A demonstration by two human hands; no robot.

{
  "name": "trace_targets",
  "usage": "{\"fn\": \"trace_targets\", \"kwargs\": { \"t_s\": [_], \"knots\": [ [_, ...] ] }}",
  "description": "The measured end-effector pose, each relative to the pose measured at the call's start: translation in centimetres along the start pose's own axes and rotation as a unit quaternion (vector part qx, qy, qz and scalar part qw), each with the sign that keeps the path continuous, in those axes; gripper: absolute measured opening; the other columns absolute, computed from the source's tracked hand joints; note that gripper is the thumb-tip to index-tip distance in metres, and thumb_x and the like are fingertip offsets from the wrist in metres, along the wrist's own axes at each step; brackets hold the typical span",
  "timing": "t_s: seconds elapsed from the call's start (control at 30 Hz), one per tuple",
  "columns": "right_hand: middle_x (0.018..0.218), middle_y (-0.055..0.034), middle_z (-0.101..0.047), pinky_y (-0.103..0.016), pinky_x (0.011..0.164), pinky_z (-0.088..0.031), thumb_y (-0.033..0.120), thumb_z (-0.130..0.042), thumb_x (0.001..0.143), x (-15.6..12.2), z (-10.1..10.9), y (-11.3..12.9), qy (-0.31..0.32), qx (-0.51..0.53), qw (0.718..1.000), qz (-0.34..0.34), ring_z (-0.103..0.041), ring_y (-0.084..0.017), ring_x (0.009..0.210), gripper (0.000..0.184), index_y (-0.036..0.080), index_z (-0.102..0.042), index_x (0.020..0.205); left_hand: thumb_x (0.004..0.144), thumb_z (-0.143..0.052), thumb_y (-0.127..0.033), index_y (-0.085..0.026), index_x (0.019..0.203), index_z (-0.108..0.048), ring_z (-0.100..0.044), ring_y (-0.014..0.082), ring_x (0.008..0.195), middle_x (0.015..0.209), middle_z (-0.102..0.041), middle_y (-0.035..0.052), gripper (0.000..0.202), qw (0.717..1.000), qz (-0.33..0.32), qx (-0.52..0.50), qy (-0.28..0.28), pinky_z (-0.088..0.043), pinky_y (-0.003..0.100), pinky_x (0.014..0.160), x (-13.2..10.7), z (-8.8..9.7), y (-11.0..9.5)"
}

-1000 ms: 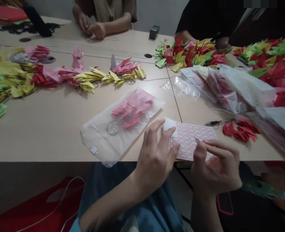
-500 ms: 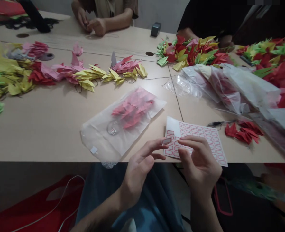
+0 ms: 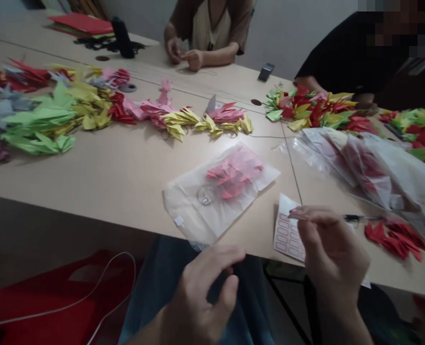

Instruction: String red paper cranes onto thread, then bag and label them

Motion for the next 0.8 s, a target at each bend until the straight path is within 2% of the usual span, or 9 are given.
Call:
{"fn": "trace_targets", "kwargs": {
  "t_s": [0.03, 0.1, 0.2, 0.27, 0.4, 0.5, 0.57, 0.63, 0.8],
  "knots": [
    [0.083, -0.0027, -0.061, -0.032, 0.076, -0.051, 0.016, -0.057, 0.086, 0.8, -0.5, 0.2, 0.020, 0.012, 1.000, 0.010, -0.061, -0.016, 0.085, 0.006, 0.022, -0.059, 0.086, 0.088, -0.048, -0.016, -0.020, 0.106, -0.065, -0.065, 0.0166, 0.092, 0.103, -0.069, 0.0060, 0.026, 0.999, 0.046, -0.006, 0.010, -0.052, 0.024, 0.078, -0.5, 0.6, 0.4],
    [0.086, -0.0031, -0.064, -0.031, 0.077, -0.052, 0.019, -0.055, 0.088, 2.4, -2.1, 0.4, 0.106, 0.028, 0.994, 0.022, -0.063, -0.016, 0.087, 0.007, 0.022, -0.060, 0.091, 0.092, -0.045, -0.027, -0.019, 0.091, -0.069, -0.067, 0.0151, 0.079, 0.086, -0.072, 0.0044, 0.025, 0.984, 0.171, -0.024, 0.037, -0.053, 0.021, 0.066, -1.2, 1.7, 1.4],
    [0.088, -0.0034, -0.067, -0.030, 0.077, -0.054, 0.024, -0.054, 0.090, 3.9, -5.2, 0.3, 0.259, 0.055, 0.964, 0.018, -0.066, -0.016, 0.087, 0.009, 0.022, -0.060, 0.096, 0.091, -0.045, -0.042, -0.018, 0.100, -0.066, -0.069, 0.0167, 0.079, 0.087, -0.073, 0.0063, 0.033, 0.946, 0.318, -0.061, 0.030, -0.049, 0.019, 0.052, -1.5, 2.6, 2.4],
    [0.089, -0.0039, -0.068, -0.030, 0.076, -0.055, 0.027, -0.053, 0.090, 4.3, -7.1, 0.0, 0.311, 0.082, 0.947, -0.001, -0.066, -0.016, 0.087, 0.010, 0.021, -0.059, 0.097, 0.089, -0.047, -0.049, -0.016, 0.105, -0.062, -0.070, 0.0171, 0.075, 0.090, -0.073, 0.0082, 0.039, 0.935, 0.340, -0.098, 0.009, -0.045, 0.017, 0.043, -1.4, 2.8, 2.5],
    [0.089, -0.0040, -0.069, -0.031, 0.075, -0.055, 0.032, -0.051, 0.092, 3.9, -9.3, -0.9, 0.339, 0.128, 0.929, -0.075, -0.067, -0.015, 0.084, 0.014, 0.021, -0.057, 0.099, 0.091, -0.046, -0.044, -0.017, 0.111, -0.055, -0.069, 0.0143, 0.065, 0.087, -0.072, 0.0062, 0.035, 0.951, 0.291, -0.101, -0.041, -0.044, 0.016, 0.039, -0.9, 3.3, 2.4],
    [0.085, -0.0019, -0.068, -0.030, 0.076, -0.055, 0.033, -0.051, 0.092, 3.3, -9.7, -1.6, 0.321, 0.129, 0.930, -0.123, -0.067, -0.014, 0.082, 0.014, 0.022, -0.057, 0.098, 0.092, -0.047, -0.027, -0.017, 0.112, -0.053, -0.067, 0.0111, 0.063, 0.081, -0.070, 0.0019, 0.023, 0.979, 0.152, 0.066, -0.114, -0.051, 0.017, 0.051, 0.0, 4.2, 2.3],
    [0.082, -0.0008, -0.067, -0.030, 0.076, -0.055, 0.033, -0.051, 0.092, 3.1, -9.7, -1.8, 0.305, 0.124, 0.934, -0.139, -0.067, -0.014, 0.080, 0.013, 0.023, -0.057, 0.095, 0.090, -0.048, -0.016, -0.016, 0.106, -0.056, -0.066, 0.0111, 0.068, 0.080, -0.067, 0.0014, 0.018, 0.960, 0.032, 0.224, -0.163, -0.053, 0.020, 0.061, 0.9, 4.7, 2.0],
    [0.081, -0.0002, -0.067, -0.031, 0.075, -0.055, 0.033, -0.051, 0.091, 3.0, -9.8, -2.0, 0.298, 0.129, 0.934, -0.150, -0.067, -0.014, 0.079, 0.012, 0.023, -0.057, 0.094, 0.088, -0.049, -0.009, -0.014, 0.099, -0.059, -0.065, 0.0122, 0.073, 0.081, -0.065, 0.0023, 0.016, 0.922, -0.043, 0.342, -0.177, -0.053, 0.022, 0.066, 1.8, 4.8, 1.6],
    [0.082, -0.0007, -0.067, -0.030, 0.074, -0.054, 0.032, -0.049, 0.092, 2.7, -9.7, -2.0, 0.305, 0.147, 0.926, -0.168, -0.066, -0.014, 0.080, 0.012, 0.023, -0.053, 0.099, 0.085, -0.058, -0.019, -0.014, 0.093, -0.063, -0.059, 0.0205, 0.078, 0.086, -0.064, 0.0065, 0.012, 0.869, -0.014, 0.471, -0.149, -0.052, 0.033, 0.069, 3.5, 5.0, 0.2]
  ]
}}
Point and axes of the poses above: each hand's wrist, its own x-axis towards the middle knuckle, its own z-axis out of the back of the hand, y = z × x, the point moved 2 cm from there along x, towards the middle knuckle
